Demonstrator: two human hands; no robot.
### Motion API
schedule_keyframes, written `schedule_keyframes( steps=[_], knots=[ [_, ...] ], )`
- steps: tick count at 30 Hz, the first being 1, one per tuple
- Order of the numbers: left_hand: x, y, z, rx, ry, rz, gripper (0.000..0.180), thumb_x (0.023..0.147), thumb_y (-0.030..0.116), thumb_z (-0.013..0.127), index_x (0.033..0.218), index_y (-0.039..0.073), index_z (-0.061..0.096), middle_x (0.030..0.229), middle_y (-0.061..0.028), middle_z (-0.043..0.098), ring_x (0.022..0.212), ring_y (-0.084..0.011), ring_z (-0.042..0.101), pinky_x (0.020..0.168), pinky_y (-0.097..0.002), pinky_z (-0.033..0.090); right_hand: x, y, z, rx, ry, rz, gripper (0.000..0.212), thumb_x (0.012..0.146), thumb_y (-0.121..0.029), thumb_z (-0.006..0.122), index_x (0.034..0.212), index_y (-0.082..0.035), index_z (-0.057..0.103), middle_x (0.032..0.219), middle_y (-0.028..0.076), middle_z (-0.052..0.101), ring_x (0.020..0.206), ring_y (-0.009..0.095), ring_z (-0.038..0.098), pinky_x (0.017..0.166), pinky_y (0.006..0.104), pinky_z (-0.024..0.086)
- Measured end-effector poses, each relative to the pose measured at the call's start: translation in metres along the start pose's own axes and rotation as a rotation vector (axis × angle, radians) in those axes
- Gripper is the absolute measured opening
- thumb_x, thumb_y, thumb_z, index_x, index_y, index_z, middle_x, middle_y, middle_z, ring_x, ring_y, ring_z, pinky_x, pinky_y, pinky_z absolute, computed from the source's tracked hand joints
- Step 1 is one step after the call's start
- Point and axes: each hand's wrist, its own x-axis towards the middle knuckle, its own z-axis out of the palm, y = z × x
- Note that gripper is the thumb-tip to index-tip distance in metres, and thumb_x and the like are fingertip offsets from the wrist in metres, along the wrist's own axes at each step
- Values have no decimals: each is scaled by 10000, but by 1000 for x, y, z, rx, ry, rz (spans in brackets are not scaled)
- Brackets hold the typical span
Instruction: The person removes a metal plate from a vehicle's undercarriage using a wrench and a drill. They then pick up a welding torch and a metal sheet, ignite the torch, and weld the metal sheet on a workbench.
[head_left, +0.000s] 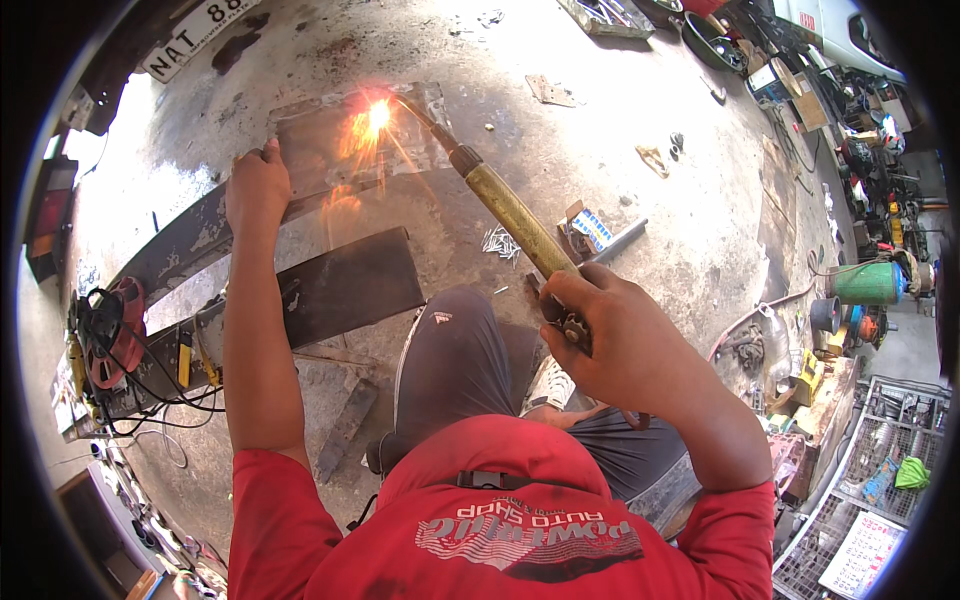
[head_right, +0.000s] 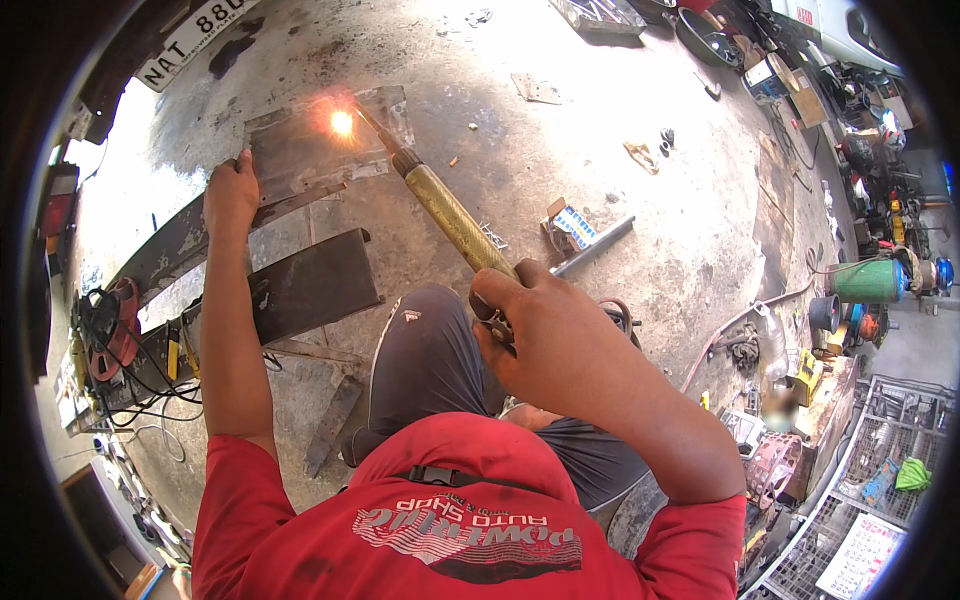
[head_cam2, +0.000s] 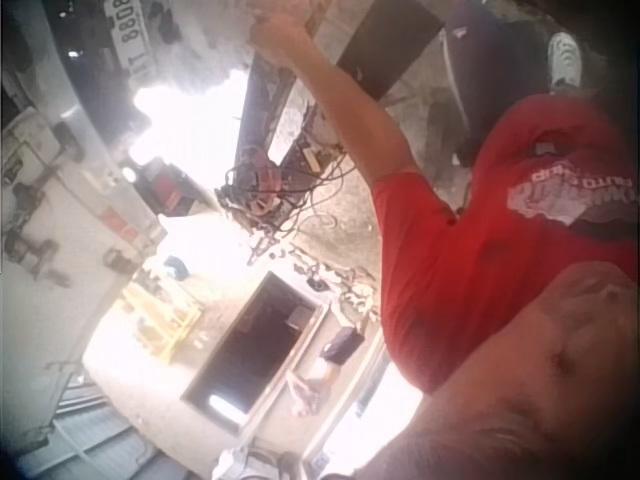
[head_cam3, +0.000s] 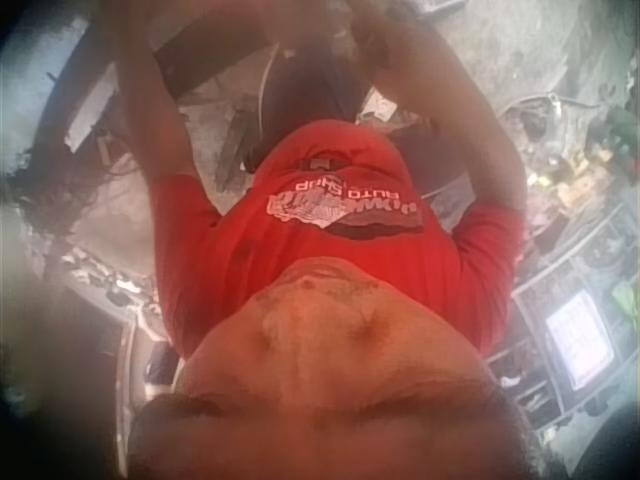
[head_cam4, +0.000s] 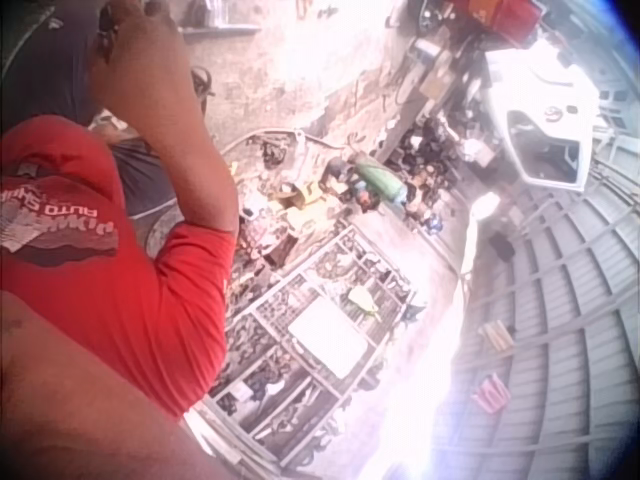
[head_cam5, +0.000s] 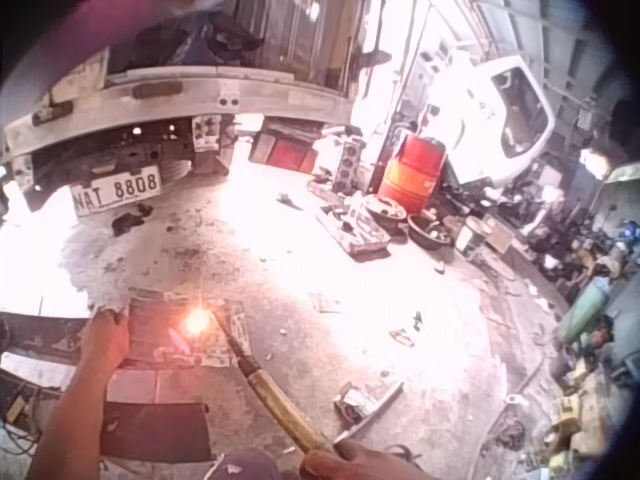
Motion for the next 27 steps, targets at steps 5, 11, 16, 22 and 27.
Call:
schedule_keyframes(
  steps=[5,11,16,22,27],
  knots=[
    [1,-1,-1,3,-4,-3,595,1099,518,412,1272,39,720,1314,-246,693,1229,-438,657,1026,-554,523,0,-3,-2,-4,-21,12,220,960,-173,675,1142,-56,634,976,253,628,883,480,698,807,552,552],
    [6,-4,2,6,-31,0,590,1098,514,419,1258,39,729,1312,-249,692,1227,-439,657,1021,-552,526,0,-2,-1,-3,-17,15,222,961,-176,674,1145,-62,630,976,251,630,889,479,702,801,553,557],
    [4,-5,3,9,3,19,577,1097,507,427,1251,43,733,1306,-236,694,1219,-439,659,1016,-552,527,1,-2,0,2,-9,3,215,957,-175,675,1134,-64,625,972,247,627,879,477,700,791,554,555],
    [2,-3,2,-6,9,33,568,1099,497,430,1251,40,732,1325,-232,683,1221,-443,655,1014,-556,527,1,-2,0,3,-5,-15,214,948,-162,673,1132,-65,623,960,247,620,863,474,695,781,553,551],
    [5,-6,4,13,10,28,568,1099,499,428,1257,44,729,1334,-234,675,1224,-443,652,1015,-558,528,2,-4,-1,3,-5,-9,212,949,-161,668,1131,-63,624,957,247,620,861,473,694,782,547,552]
  ],
)
